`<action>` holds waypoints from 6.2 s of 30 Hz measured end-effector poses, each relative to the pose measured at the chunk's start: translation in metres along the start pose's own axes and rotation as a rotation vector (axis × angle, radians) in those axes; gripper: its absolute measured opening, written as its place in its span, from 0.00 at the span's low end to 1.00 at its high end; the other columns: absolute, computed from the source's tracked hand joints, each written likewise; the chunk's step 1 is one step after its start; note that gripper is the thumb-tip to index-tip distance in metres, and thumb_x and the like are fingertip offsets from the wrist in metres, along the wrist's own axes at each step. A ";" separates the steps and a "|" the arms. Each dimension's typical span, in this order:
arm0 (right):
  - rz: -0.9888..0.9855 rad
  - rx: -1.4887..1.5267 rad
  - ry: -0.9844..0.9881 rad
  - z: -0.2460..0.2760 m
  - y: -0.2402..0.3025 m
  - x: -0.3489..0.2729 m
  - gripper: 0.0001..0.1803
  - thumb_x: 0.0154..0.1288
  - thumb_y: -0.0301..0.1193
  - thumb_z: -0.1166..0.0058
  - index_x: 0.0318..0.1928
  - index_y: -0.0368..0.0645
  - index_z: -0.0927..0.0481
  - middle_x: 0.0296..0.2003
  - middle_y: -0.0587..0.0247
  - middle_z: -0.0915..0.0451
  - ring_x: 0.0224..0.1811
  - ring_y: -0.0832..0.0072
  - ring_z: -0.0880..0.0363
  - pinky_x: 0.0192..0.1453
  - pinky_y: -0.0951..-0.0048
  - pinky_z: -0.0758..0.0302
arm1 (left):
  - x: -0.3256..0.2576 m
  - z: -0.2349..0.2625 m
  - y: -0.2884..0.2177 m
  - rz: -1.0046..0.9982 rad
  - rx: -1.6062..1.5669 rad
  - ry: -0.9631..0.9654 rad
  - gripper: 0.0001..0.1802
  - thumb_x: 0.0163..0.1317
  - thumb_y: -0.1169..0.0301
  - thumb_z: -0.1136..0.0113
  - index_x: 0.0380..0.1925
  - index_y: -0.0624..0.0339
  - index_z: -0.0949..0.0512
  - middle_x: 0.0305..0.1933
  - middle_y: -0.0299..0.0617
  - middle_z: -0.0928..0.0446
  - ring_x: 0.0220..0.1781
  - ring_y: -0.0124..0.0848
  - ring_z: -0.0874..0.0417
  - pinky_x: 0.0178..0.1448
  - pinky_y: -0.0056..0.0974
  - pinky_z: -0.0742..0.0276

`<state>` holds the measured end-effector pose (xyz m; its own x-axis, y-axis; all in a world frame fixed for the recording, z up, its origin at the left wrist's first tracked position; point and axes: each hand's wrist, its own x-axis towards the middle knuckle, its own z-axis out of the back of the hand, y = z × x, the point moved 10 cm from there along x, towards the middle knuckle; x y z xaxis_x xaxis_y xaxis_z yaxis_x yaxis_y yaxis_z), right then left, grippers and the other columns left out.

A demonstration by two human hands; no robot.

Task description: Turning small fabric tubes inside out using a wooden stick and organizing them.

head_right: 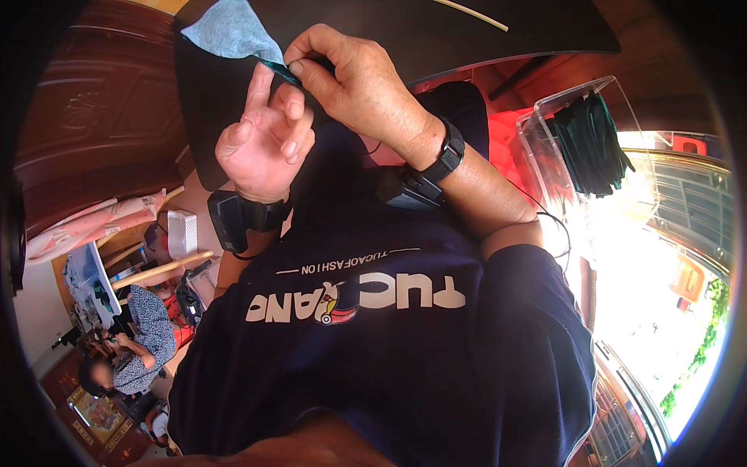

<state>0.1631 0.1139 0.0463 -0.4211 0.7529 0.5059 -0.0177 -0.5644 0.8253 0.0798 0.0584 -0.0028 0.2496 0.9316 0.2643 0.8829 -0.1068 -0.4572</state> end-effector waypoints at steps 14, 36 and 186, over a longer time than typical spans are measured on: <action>0.056 0.067 0.188 -0.011 -0.001 0.010 0.05 0.66 0.25 0.47 0.41 0.40 0.22 0.32 0.68 0.21 0.36 0.82 0.23 0.41 0.80 0.25 | -0.008 0.004 0.002 0.196 0.098 -0.268 0.17 0.66 0.69 0.55 0.53 0.64 0.30 0.34 0.47 0.20 0.24 0.32 0.23 0.25 0.33 0.31; 0.262 0.147 0.249 -0.039 0.041 -0.014 0.03 0.63 0.22 0.45 0.37 0.39 0.22 0.31 0.65 0.22 0.33 0.75 0.22 0.37 0.77 0.26 | 0.000 -0.015 -0.063 -0.463 1.678 -0.236 0.06 0.56 0.74 0.53 0.30 0.66 0.29 0.25 0.34 0.32 0.26 0.22 0.33 0.31 0.28 0.37; -0.194 -1.325 0.141 0.124 -0.102 0.048 0.15 0.59 0.37 0.44 0.44 0.42 0.23 0.41 0.55 0.23 0.46 0.55 0.25 0.48 0.60 0.25 | 0.019 0.026 -0.118 -0.317 0.647 -0.632 0.12 0.54 0.76 0.51 0.39 0.65 0.27 0.36 0.46 0.23 0.33 0.34 0.22 0.42 0.35 0.26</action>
<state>0.2570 0.2494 0.0174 -0.3994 0.8614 0.3138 -0.9101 -0.4137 -0.0227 -0.0300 0.0976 0.0343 -0.3910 0.9197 0.0358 0.4348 0.2189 -0.8735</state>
